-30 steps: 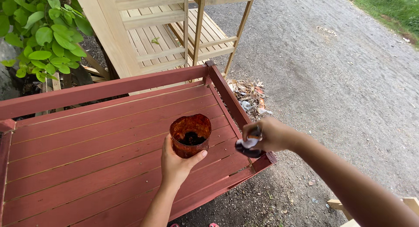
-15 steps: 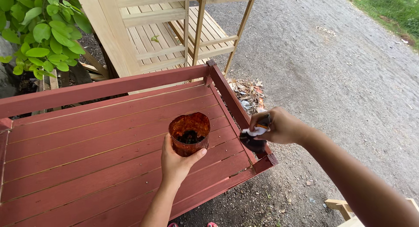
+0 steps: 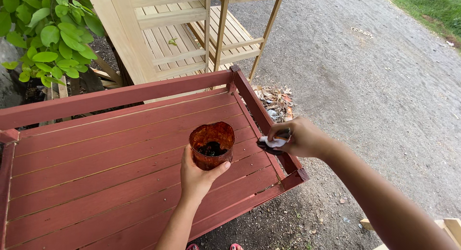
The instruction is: The person pours wood stain from a bottle into a cut plastic container, then uses a brush to apply the stain to the edges and side rails of a red-painted wooden tray table, working around the piece while holding the stain container in one hand.
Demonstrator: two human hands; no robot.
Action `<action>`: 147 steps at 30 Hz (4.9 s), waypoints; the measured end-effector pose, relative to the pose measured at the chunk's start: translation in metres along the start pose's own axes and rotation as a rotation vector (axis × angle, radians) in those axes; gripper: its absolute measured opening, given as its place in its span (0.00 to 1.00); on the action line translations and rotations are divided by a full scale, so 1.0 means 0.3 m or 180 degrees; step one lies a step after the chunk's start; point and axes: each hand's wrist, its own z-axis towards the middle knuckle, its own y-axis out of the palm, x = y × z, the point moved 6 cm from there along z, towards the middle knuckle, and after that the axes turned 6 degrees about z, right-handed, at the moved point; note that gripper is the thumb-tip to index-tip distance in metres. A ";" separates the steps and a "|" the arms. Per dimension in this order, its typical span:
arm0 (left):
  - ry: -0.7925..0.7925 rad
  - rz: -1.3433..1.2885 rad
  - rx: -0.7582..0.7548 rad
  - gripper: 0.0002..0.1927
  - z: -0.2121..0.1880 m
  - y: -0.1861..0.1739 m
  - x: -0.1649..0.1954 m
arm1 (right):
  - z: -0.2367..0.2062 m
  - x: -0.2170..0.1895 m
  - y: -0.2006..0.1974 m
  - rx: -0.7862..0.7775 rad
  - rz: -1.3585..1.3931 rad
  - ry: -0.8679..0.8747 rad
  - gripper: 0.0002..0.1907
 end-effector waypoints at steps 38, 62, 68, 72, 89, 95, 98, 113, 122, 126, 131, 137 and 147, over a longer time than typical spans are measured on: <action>-0.0007 0.0241 -0.0173 0.46 0.032 -0.129 -0.068 | -0.060 -0.045 0.011 -0.0740 -0.0250 0.1348 0.11; -0.0054 0.0246 0.0226 0.45 0.190 -0.076 -0.114 | 0.241 0.091 0.026 -0.0509 -0.0222 0.0374 0.05; -0.0135 0.0079 0.0124 0.44 0.204 -0.040 -0.130 | 0.265 0.099 0.041 -0.0788 -0.0028 0.0273 0.06; -0.0061 0.0097 0.0224 0.46 0.211 -0.050 -0.123 | 0.403 0.134 0.054 -0.0510 -0.0701 0.0283 0.07; 0.0011 0.0030 0.0164 0.44 0.192 -0.067 -0.107 | 0.276 0.062 0.128 -0.0975 -0.0461 0.0132 0.03; -0.0102 0.0284 0.0154 0.45 0.189 -0.069 -0.100 | 0.265 0.096 0.082 -0.0859 -0.0682 0.0377 0.05; -0.0013 0.0224 0.0170 0.44 0.187 -0.070 -0.090 | 0.252 0.082 0.143 -0.1206 -0.0507 0.0381 0.02; -0.0011 0.0105 0.0095 0.45 0.194 -0.054 -0.080 | 0.218 0.010 -0.016 -0.0825 -0.0278 0.0312 0.05; -0.0036 0.0306 0.0123 0.46 0.191 -0.052 -0.093 | 0.223 -0.011 0.001 -0.0803 -0.0406 0.0362 0.04; -0.0044 0.0227 0.0095 0.47 0.194 -0.050 -0.102 | 0.200 0.006 0.012 -0.1046 -0.0170 0.0658 0.09; -0.0009 0.0214 0.0080 0.47 0.192 -0.046 -0.101 | 0.179 0.000 -0.016 -0.0829 -0.0167 0.0518 0.08; -0.0102 0.0232 0.0064 0.47 0.196 -0.041 -0.094 | 0.183 0.011 -0.036 -0.0614 -0.0020 0.0471 0.13; 0.0009 0.0144 0.0204 0.44 0.200 -0.092 -0.101 | 0.118 0.059 -0.051 -0.0818 0.0333 0.0782 0.11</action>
